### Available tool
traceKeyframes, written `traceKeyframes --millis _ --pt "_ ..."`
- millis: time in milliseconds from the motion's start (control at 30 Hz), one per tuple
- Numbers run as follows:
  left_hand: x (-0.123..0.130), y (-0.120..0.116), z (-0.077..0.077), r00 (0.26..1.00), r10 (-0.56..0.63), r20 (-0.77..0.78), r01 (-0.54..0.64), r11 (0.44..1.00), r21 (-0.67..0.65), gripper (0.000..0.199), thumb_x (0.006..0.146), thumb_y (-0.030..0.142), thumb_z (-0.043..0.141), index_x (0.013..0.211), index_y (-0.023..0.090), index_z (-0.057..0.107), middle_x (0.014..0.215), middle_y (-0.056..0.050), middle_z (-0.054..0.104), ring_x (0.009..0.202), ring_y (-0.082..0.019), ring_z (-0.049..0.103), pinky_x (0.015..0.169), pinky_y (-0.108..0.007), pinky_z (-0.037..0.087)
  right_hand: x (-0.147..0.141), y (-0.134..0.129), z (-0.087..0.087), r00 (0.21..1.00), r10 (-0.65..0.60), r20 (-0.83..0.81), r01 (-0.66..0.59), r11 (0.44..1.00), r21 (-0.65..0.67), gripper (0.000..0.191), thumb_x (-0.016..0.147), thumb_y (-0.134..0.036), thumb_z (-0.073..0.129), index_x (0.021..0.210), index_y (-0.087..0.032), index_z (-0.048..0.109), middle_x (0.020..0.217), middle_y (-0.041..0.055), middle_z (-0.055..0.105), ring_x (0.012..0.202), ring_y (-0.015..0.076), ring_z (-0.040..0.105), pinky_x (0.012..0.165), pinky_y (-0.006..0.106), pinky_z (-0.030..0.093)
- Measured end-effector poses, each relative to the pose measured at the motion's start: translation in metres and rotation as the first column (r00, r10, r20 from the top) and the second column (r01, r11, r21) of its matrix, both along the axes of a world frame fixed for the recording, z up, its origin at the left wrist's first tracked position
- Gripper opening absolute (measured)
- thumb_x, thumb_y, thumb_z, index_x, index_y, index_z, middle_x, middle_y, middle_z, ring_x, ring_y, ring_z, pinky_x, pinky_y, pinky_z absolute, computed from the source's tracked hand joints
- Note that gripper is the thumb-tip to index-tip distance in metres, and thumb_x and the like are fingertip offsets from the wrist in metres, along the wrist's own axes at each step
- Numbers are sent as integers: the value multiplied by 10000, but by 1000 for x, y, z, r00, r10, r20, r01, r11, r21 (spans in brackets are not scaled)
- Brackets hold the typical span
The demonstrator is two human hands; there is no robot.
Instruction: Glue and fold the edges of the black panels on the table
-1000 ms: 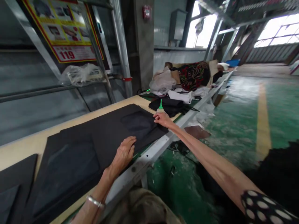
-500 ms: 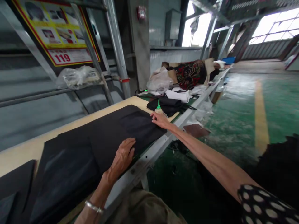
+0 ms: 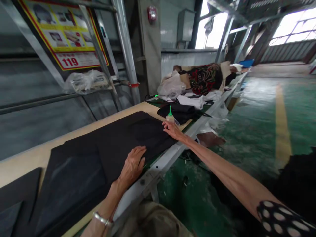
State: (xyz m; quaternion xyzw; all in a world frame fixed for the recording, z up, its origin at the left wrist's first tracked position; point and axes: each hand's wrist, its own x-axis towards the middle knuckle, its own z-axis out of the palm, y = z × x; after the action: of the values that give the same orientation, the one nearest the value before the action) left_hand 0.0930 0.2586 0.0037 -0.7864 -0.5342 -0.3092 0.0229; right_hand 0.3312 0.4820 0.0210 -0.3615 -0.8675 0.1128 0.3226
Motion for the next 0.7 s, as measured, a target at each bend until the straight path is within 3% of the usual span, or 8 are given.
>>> traceKeyframes --millis 267,367,467,567,700 --pt "2 -1 -1 1000 22 -8 -21 999 30 369 942 155 427 1283 198 563 1351 -93 589 1273 -249 516 1114 -522 424 15 -1 5 989 -147 30 144 985 92 305 804 -181 665 1099 -173 591 985 63 664 862 188 596 756 273 425" --pt "1 0 -3 1000 16 -15 -16 999 38 374 930 153 435 1277 199 567 1347 -93 591 1270 -253 522 1075 -504 469 36 4 15 959 -283 -23 284 952 117 199 861 -174 549 1053 -156 599 993 96 671 881 213 613 776 299 449" --pt "0 1 -6 1000 11 -24 -10 998 60 367 927 172 452 1274 197 571 1343 -95 596 1270 -261 527 1046 -491 497 52 -6 21 917 -377 -130 394 908 144 228 910 -168 427 1048 -145 607 982 110 676 913 231 628 831 337 474" --pt "-2 2 -10 999 20 -44 -17 998 67 381 944 193 453 1314 209 540 1368 -88 582 1290 -265 514 1064 -502 483 48 -40 15 936 -290 -201 333 914 233 286 973 -225 381 1090 -161 633 1066 112 674 987 222 634 896 348 497" --pt "-4 2 -12 998 15 -61 -10 996 86 379 963 208 438 1335 217 515 1377 -87 576 1302 -268 506 1070 -513 477 13 -90 -4 997 -71 -24 76 942 327 347 1002 -285 417 1264 -179 619 1283 105 624 1182 223 579 1044 388 470"
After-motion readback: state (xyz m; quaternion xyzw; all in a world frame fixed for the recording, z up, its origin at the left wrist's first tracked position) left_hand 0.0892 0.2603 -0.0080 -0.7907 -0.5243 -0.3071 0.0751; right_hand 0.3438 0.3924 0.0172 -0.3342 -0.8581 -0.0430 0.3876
